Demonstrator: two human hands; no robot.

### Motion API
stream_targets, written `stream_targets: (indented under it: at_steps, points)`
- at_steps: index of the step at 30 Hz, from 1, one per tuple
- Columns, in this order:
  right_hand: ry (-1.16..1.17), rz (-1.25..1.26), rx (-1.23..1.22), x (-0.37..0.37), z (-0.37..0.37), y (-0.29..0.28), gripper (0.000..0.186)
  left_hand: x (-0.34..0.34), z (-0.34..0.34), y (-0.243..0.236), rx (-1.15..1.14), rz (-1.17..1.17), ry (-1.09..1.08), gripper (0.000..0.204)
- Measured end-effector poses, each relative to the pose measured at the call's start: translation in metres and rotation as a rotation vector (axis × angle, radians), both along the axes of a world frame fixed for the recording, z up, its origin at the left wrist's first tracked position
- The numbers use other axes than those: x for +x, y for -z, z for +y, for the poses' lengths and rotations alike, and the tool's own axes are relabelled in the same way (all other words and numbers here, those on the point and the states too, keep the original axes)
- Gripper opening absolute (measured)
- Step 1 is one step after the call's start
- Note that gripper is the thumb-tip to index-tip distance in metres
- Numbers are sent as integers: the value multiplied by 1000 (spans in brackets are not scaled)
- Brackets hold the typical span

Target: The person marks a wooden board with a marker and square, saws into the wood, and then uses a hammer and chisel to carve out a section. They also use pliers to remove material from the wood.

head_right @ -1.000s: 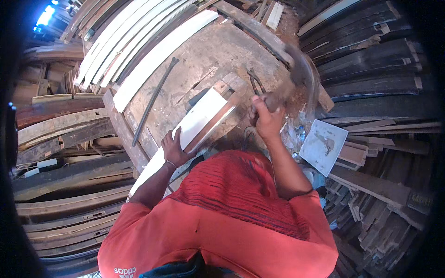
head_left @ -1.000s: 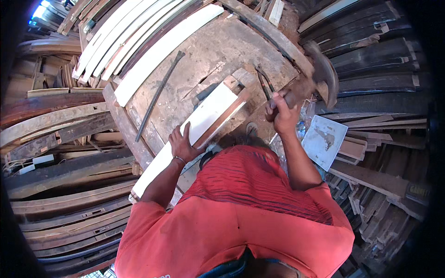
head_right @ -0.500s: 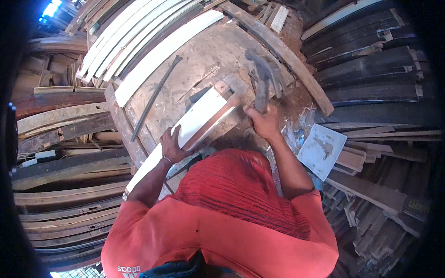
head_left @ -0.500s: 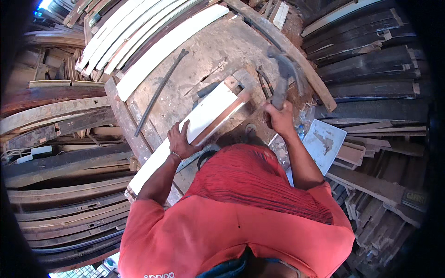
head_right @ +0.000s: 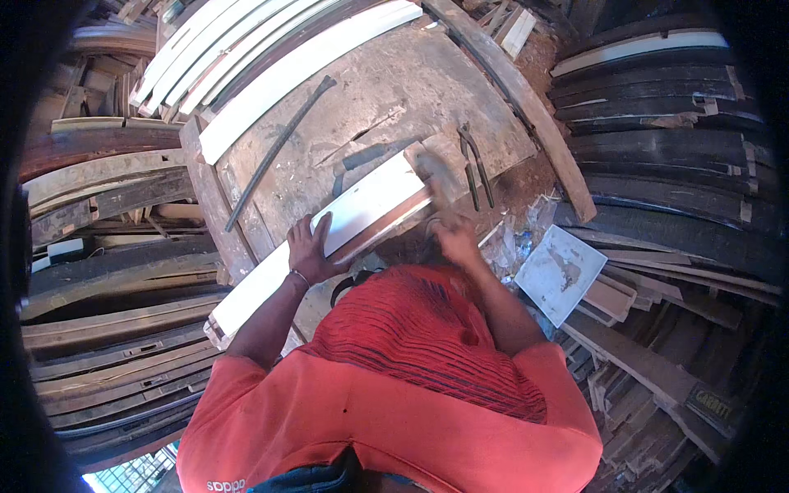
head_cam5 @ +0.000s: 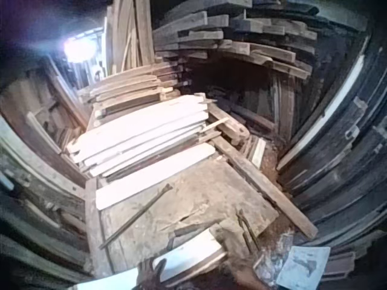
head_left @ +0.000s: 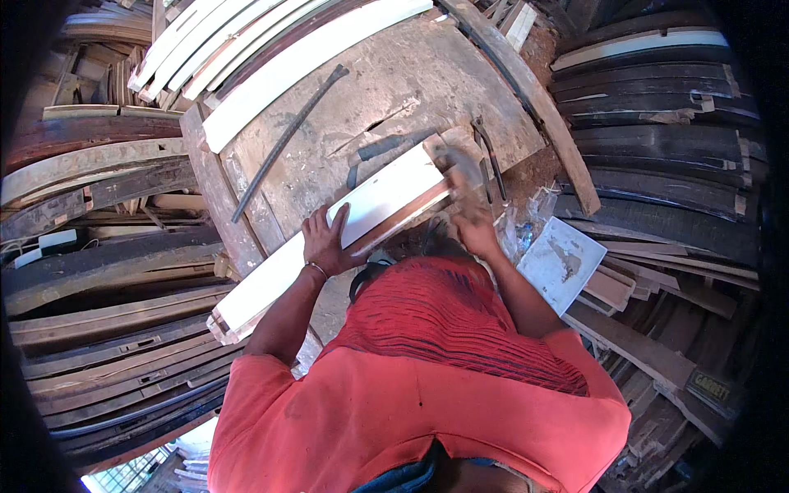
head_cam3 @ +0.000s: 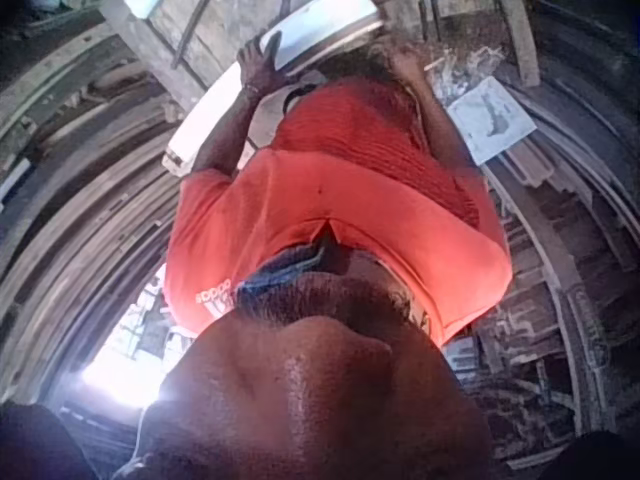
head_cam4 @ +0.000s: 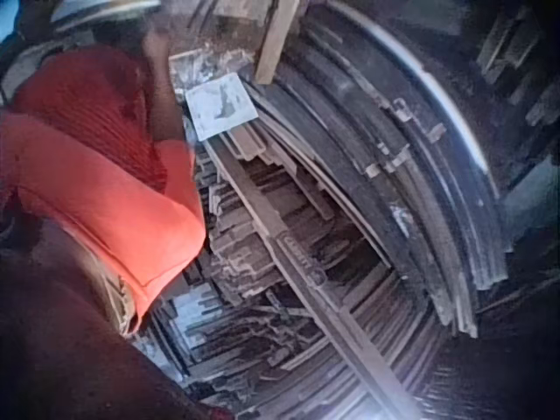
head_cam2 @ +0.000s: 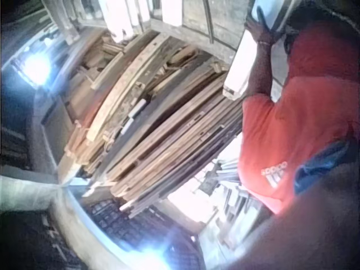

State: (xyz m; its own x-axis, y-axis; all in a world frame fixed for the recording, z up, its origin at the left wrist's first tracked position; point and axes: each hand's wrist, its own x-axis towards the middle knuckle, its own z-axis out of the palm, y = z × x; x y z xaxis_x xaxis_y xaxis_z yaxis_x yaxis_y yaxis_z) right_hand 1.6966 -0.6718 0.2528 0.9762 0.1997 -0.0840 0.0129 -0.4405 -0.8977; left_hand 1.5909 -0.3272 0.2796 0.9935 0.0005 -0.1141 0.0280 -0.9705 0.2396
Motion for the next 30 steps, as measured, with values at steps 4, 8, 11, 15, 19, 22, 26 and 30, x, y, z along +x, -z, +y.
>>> stream_targets:
  at_steps: [4, 8, 11, 15, 19, 22, 26, 30]
  points:
    - [50, 540, 118, 24, 12, -46, 19, 3, 3, 6, 9, 3, -26, 122]
    - [191, 150, 361, 26, 13, -70, 23, -1, 3, 3, 18, 25, -36, 120]
    - [168, 157, 249, 17, 3, -26, 24, 4, 4, 2, 12, -10, -34, 120]
    - [-126, 488, -130, 19, -21, 16, 29, -2, 3, 2, -18, 10, -76, 119]
    - [-181, 415, -20, 3, -25, 23, 17, -11, 8, 11, -49, -52, -64, 111]
    - [-338, 241, -10, 8, -17, 36, 22, -15, 12, 9, -107, -129, -17, 111]
    - [-594, 158, -192, 18, 51, -36, 28, -61, -3, 26, -171, -325, -283, 101]
    - [-837, 32, -99, -6, 118, -56, 30, -143, -9, 40, -288, -640, -576, 66]
